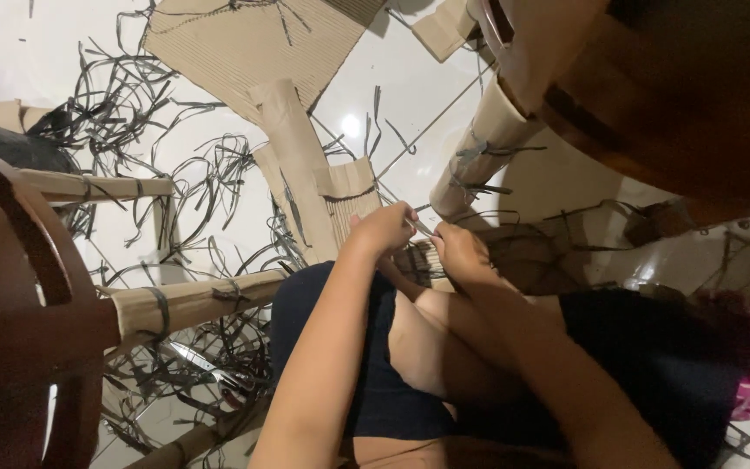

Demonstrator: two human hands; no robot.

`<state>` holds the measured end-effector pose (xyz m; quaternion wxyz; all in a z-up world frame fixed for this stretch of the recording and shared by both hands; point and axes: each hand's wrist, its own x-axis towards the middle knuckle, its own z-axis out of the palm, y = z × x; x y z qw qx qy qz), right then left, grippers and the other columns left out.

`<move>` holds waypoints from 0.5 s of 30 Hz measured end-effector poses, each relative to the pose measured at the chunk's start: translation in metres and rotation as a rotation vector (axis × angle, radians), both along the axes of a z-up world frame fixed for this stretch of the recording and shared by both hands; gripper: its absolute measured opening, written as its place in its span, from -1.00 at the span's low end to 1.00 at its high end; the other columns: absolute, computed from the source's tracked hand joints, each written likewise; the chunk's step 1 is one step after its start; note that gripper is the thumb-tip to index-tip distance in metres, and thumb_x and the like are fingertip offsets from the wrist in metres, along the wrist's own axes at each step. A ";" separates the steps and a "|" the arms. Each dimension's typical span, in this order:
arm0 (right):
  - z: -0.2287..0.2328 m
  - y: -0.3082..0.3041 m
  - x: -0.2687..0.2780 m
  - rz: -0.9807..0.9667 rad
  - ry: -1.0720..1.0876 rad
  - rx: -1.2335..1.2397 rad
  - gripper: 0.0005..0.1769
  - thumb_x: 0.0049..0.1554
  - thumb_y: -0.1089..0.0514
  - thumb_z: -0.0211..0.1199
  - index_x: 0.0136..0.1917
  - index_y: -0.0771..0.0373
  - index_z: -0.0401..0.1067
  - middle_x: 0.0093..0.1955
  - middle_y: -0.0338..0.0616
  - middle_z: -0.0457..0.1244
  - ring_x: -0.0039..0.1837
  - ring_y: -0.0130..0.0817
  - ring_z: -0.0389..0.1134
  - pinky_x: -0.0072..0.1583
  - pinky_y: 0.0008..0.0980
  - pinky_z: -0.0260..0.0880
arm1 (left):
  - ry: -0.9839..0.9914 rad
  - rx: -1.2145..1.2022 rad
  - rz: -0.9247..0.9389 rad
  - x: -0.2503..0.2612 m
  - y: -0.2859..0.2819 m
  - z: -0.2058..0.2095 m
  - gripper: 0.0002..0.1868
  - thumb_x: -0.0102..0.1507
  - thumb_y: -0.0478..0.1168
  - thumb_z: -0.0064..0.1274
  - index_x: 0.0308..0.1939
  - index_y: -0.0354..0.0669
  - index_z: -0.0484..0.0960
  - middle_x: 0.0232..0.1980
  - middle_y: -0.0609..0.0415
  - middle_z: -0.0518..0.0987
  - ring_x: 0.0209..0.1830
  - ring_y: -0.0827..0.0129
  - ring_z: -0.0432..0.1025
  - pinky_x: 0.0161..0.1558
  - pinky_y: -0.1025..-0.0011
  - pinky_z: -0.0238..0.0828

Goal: The person wraps protective cardboard around wooden chair legs and secures it with plastic ties.

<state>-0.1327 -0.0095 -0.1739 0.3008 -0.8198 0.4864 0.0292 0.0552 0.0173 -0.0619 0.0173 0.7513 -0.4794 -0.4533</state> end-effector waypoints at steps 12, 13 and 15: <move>0.115 0.015 -0.026 -0.422 -0.882 0.274 -0.86 0.18 0.08 0.23 -0.05 0.15 0.52 0.30 -0.01 0.36 0.41 -0.12 0.30 0.37 -0.23 0.23 | 0.055 -0.092 -0.159 -0.017 0.015 0.013 -0.71 0.31 -0.24 0.02 0.09 -0.06 0.69 0.03 -0.28 0.68 0.21 -0.18 0.50 0.27 -0.02 0.36; 0.149 0.018 -0.029 -0.447 -1.193 0.511 -0.90 0.22 0.17 0.14 -0.13 0.19 0.41 0.35 -0.03 0.32 0.42 -0.22 0.28 0.33 -0.37 0.20 | 0.079 -0.106 -0.171 -0.016 0.016 0.021 -0.73 0.35 -0.16 0.02 0.05 -0.16 0.70 0.00 -0.34 0.67 0.20 -0.24 0.49 0.28 -0.06 0.34; 0.126 0.003 -0.052 -0.598 -1.117 0.547 -0.80 0.23 0.04 0.25 -0.16 0.18 0.45 0.03 -0.14 0.31 0.13 -0.32 0.34 0.15 -0.44 0.28 | 0.123 -0.121 -0.146 -0.020 0.010 0.014 -0.75 0.36 -0.12 0.01 0.00 -0.10 0.71 -0.12 -0.17 0.70 0.13 -0.13 0.53 0.25 0.00 0.36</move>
